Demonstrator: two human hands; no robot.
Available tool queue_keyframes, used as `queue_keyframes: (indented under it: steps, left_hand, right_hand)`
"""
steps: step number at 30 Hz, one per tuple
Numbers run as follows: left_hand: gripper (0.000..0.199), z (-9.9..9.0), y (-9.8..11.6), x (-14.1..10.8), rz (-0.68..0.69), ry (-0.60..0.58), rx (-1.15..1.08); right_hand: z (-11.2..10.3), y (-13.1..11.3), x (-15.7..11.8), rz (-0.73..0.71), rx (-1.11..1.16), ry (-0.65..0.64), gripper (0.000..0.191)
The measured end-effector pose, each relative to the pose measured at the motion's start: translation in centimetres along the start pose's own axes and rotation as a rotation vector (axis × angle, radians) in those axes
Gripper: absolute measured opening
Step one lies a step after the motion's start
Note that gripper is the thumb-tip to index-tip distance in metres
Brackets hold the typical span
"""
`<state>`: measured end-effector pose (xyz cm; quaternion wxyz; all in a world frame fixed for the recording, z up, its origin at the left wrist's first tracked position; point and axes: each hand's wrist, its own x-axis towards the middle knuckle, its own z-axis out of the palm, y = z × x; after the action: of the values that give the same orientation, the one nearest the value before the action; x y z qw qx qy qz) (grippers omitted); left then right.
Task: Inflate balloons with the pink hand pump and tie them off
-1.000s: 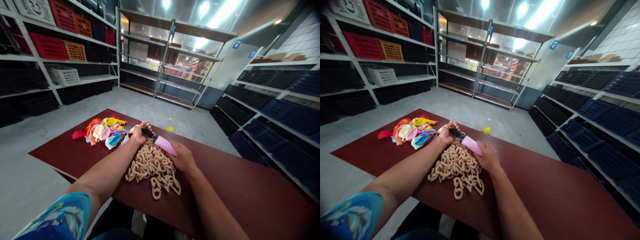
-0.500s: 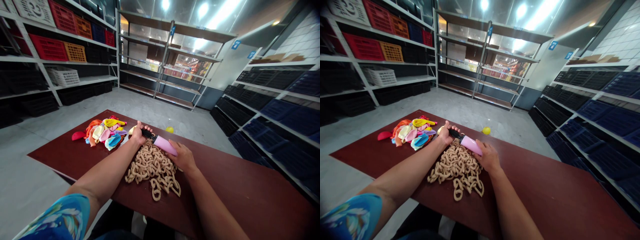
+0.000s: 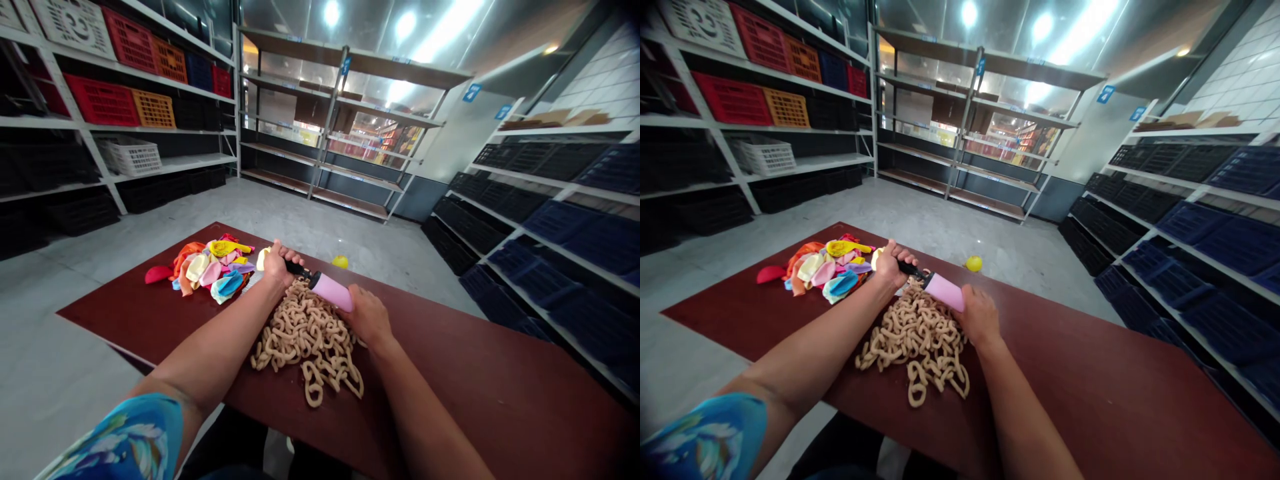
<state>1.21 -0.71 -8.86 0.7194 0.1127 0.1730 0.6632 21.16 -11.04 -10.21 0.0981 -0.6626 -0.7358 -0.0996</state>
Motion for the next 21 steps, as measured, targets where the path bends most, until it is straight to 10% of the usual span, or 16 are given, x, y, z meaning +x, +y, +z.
queue_keyframes:
  steps: [7,21]
  left_hand:
    - [0.045,0.3,2.2,0.3,0.131,0.05,-0.001]
    - [0.048,1.7,-1.2,-2.2,0.053,-0.151,0.005]
  right_hand:
    - [-0.9,1.9,0.2,0.053,-0.076,0.029,0.023]
    - [-0.6,-1.0,-0.6,0.03,-0.067,0.073,0.022]
